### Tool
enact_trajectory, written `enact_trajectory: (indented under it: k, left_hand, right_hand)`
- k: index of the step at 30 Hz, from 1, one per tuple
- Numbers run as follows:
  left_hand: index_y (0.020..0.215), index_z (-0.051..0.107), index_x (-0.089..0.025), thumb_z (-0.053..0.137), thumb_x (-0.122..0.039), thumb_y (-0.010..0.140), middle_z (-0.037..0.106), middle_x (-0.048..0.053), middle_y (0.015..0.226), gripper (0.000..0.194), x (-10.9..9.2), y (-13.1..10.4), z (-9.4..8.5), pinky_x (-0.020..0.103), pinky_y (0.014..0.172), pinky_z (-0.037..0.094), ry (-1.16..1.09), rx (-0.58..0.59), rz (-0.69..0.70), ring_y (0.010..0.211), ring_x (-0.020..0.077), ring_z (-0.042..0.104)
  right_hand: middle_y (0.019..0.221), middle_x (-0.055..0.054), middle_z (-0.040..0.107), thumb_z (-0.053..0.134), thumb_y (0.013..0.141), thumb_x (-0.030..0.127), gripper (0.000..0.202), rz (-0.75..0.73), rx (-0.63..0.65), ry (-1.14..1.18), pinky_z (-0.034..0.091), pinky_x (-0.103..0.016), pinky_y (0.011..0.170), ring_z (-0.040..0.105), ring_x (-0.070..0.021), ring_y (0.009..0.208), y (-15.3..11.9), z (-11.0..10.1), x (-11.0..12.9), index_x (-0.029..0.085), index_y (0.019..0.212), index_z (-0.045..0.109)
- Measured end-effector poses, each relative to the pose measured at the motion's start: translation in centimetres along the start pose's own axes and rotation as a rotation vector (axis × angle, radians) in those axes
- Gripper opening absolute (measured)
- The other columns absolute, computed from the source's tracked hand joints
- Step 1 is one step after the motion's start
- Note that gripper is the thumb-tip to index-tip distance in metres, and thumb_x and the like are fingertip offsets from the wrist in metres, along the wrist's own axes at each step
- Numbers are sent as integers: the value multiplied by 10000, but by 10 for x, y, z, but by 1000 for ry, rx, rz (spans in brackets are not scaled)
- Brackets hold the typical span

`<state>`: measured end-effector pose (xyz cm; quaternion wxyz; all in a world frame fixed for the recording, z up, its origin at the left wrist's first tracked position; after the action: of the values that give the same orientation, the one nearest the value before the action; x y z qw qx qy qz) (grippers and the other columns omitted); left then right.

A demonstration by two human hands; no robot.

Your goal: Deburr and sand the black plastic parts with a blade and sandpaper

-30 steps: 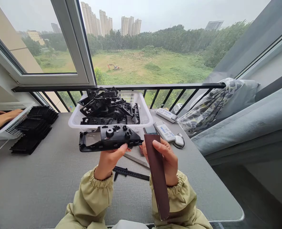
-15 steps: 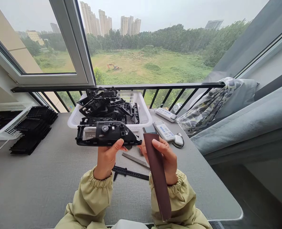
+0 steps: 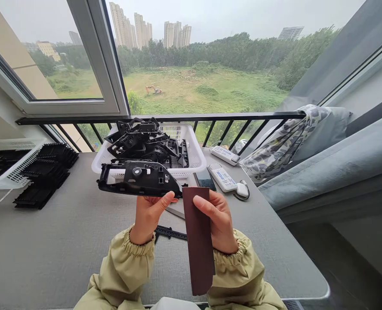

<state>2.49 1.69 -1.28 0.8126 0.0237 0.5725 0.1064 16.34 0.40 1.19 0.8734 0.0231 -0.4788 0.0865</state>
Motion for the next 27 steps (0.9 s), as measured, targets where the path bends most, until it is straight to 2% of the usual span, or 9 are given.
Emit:
enact_trajectory:
  k: [3, 6, 9, 12, 14, 17, 22, 25, 27]
  left_hand:
    - [788, 743, -177, 814, -419, 676, 746, 34, 753, 276, 1, 1, -2, 345, 662, 634, 18, -1, 34, 682, 205, 711]
    - [811, 749, -182, 775, -445, 721, 760, 46, 784, 280, 0, 0, 0, 350, 703, 631, 62, -4, 91, 724, 217, 725]
    - [855, 758, -186, 724, -455, 775, 769, 59, 837, 283, -3, -2, 2, 362, 804, 614, 137, -1, 161, 833, 236, 733]
    - [908, 765, -195, 703, -446, 798, 770, 61, 877, 281, -2, -3, 1, 383, 925, 569, 195, 6, 208, 954, 250, 716]
    - [893, 767, -201, 701, -431, 802, 770, 57, 888, 256, -1, -3, -1, 396, 977, 539, 218, -4, 228, 1016, 258, 698]
    - [884, 767, -211, 697, -410, 810, 770, 54, 906, 223, 1, -4, -3, 396, 973, 540, 230, -10, 242, 1038, 262, 691]
    - [897, 765, -207, 718, -429, 787, 770, 59, 920, 252, 1, -4, -4, 394, 941, 553, 198, -28, 220, 953, 258, 716]
    - [829, 761, -190, 710, -430, 797, 767, 62, 852, 248, 0, -3, -4, 380, 863, 584, 160, -33, 193, 879, 253, 729]
    - [828, 745, -182, 717, -441, 789, 759, 53, 796, 263, 1, -2, -4, 364, 759, 608, 88, -40, 151, 777, 236, 734]
  right_hand:
    - [637, -33, 691, 761, 720, 436, 260, -74, -46, -137, 459, -242, 432, 564, -141, 487, -1, -4, 1, 181, 773, 749]
    - [649, -28, 664, 711, 777, 426, 250, -221, -73, -354, 437, -237, 436, 546, -140, 528, -1, -4, 5, 179, 743, 735]
    - [682, -34, 646, 658, 821, 352, 209, -383, -21, -612, 422, -235, 451, 540, -145, 583, 0, -2, 8, 181, 720, 723]
    - [666, -30, 614, 620, 839, 282, 200, -466, 37, -765, 412, -236, 464, 532, -144, 601, 2, 0, 10, 175, 685, 689]
    - [632, -12, 580, 603, 849, 262, 219, -483, 22, -790, 402, -236, 475, 508, -131, 578, 3, 0, 11, 176, 654, 652]
    - [610, 9, 541, 592, 858, 252, 234, -489, -29, -789, 389, -237, 485, 476, -117, 551, 3, -1, 13, 181, 637, 617]
    - [611, 7, 554, 599, 848, 256, 217, -483, 39, -783, 400, -245, 497, 484, -120, 543, 1, 1, 13, 181, 647, 636]
    - [607, 0, 561, 621, 828, 275, 239, -454, -24, -735, 399, -243, 488, 494, -128, 557, 0, 1, 13, 178, 609, 622]
    - [615, -6, 573, 650, 808, 313, 235, -363, -51, -625, 391, -236, 463, 496, -128, 556, -1, -1, 13, 173, 620, 639]
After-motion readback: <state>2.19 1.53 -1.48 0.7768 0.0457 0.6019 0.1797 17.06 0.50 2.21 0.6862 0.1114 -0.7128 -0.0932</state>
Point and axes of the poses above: each hand's wrist, its own y-axis towards the middle knuckle, its own z-axis out of the palm, x = y × z, the point moved 2 cm from there along y, towards the middle knuckle
